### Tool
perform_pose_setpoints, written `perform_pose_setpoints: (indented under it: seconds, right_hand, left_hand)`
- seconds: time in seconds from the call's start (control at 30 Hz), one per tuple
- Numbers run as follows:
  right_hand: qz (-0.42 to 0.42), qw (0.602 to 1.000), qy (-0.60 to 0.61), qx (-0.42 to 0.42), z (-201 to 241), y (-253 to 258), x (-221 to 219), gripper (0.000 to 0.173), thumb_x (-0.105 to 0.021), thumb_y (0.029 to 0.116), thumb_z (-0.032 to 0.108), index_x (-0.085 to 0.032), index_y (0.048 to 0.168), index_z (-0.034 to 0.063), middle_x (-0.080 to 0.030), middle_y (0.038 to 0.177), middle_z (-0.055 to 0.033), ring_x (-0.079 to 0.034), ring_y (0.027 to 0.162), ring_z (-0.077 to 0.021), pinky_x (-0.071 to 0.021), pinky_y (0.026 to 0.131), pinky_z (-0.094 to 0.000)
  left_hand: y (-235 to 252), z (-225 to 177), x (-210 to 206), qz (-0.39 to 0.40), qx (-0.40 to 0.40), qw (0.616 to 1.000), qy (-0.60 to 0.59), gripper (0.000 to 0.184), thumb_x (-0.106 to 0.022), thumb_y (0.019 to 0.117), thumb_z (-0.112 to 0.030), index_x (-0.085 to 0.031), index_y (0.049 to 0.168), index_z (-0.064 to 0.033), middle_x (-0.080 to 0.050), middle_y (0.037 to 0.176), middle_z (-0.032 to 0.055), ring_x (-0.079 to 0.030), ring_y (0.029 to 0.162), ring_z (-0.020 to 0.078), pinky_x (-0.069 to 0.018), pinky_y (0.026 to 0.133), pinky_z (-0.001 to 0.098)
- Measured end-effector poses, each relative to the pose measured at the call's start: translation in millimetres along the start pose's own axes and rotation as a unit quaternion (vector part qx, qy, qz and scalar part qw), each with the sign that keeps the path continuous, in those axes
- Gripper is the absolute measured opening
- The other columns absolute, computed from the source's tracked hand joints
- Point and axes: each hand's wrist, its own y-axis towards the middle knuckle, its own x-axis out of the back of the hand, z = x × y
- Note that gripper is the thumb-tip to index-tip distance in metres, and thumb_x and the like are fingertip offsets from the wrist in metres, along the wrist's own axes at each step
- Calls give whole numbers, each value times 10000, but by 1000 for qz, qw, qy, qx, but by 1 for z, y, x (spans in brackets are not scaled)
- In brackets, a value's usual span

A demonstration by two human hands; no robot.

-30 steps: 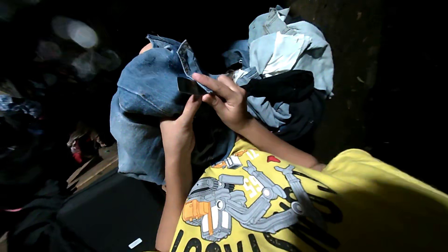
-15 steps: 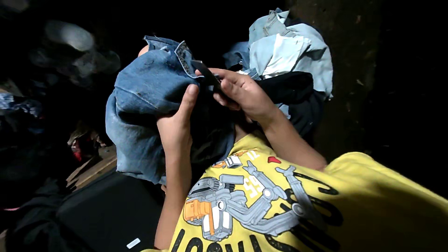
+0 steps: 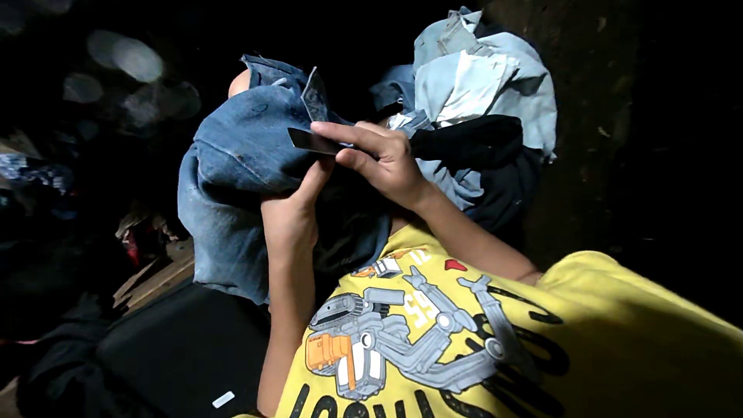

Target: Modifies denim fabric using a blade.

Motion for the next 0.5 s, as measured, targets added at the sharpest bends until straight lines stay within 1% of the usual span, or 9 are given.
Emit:
perform_pose_setpoints:
  seconds: [0.07, 0.1, 0.13, 0.2, 0.23, 0.3, 0.37, 0.43, 0.5]
  right_hand:
    - [-32, 998, -47, 12, -6, -1, 1, 412, -547, 1047, 363, -754, 1195, 38, -700, 847, -101, -600, 670, -129, -498, 612, -288]
    - [-40, 998, -48, 8, -8, -2, 1, 420, -537, 1050, 367, -757, 1186, 37, -698, 850, -100, -606, 679, -126, -500, 617, -287]
    - [-40, 999, -26, -5, -9, -1, 2, 415, -538, 1051, 355, -754, 1187, 29, -725, 910, -104, -637, 737, -112, -520, 666, -282]
    - [-12, 994, 91, -59, -4, 4, 5, 375, -526, 1064, 274, -724, 1206, -11, -744, 1138, -89, -675, 918, -29, -546, 803, -215]
    - [-2, 980, 172, -99, 1, 7, 6, 329, -517, 1066, 205, -707, 1195, -31, -731, 1168, -42, -641, 897, 34, -525, 777, -163]
    - [23, 932, 312, -185, 8, 14, 11, 304, -497, 1070, 164, -669, 1211, -43, -687, 972, 66, -514, 683, 83, -434, 596, -107]
    - [50, 905, 362, -218, 10, 14, 16, 353, -491, 1074, 203, -602, 1313, -33, -587, 800, 101, -441, 580, 63, -381, 511, -111]
    - [56, 933, 309, -175, 13, 6, 17, 488, -509, 1057, 185, -427, 1469, -65, -574, 842, 70, -458, 631, 52, -409, 566, -121]
    - [37, 968, 212, -128, 10, -6, 15, 706, -605, 1017, 294, -314, 1530, -94, -614, 844, 24, -519, 682, 24, -478, 638, -166]
  left_hand:
    - [0, -1, -1, -13, 8, 1000, 13, 282, -673, 867, 76, -631, 1093, -86, -738, 979, -39, -706, 962, 63, -590, 913, 278]
    - [0, -2, -3, -24, 15, 999, 18, 273, -669, 869, 78, -634, 1083, -87, -740, 965, -40, -710, 944, 62, -596, 897, 276]
    - [0, -2, -3, -29, 20, 999, 22, 272, -667, 870, 77, -632, 1084, -88, -740, 961, -41, -711, 941, 61, -597, 892, 275]
    - [1, -3, -3, -29, 21, 999, 26, 272, -665, 876, 63, -617, 1094, -94, -735, 965, -48, -707, 949, 54, -595, 893, 269]
    - [1, -3, -3, -29, 21, 999, 25, 268, -670, 882, 54, -616, 1098, -94, -734, 967, -47, -706, 951, 56, -594, 893, 269]
    - [2, -4, -3, -32, 23, 999, 22, 259, -668, 888, 41, -618, 1105, -92, -734, 972, -41, -708, 949, 63, -596, 888, 272]
    - [3, -3, -3, -37, 16, 999, 11, 262, -663, 890, 43, -615, 1113, -86, -735, 979, -30, -710, 951, 72, -598, 892, 283]
    - [4, -2, -4, -41, 8, 999, -6, 254, -654, 900, 52, -610, 1115, -77, -732, 981, -17, -708, 957, 81, -595, 902, 293]
    - [3, -1, -5, -45, 9, 999, -10, 234, -647, 904, 53, -615, 1093, -81, -734, 961, -20, -709, 941, 75, -597, 894, 286]
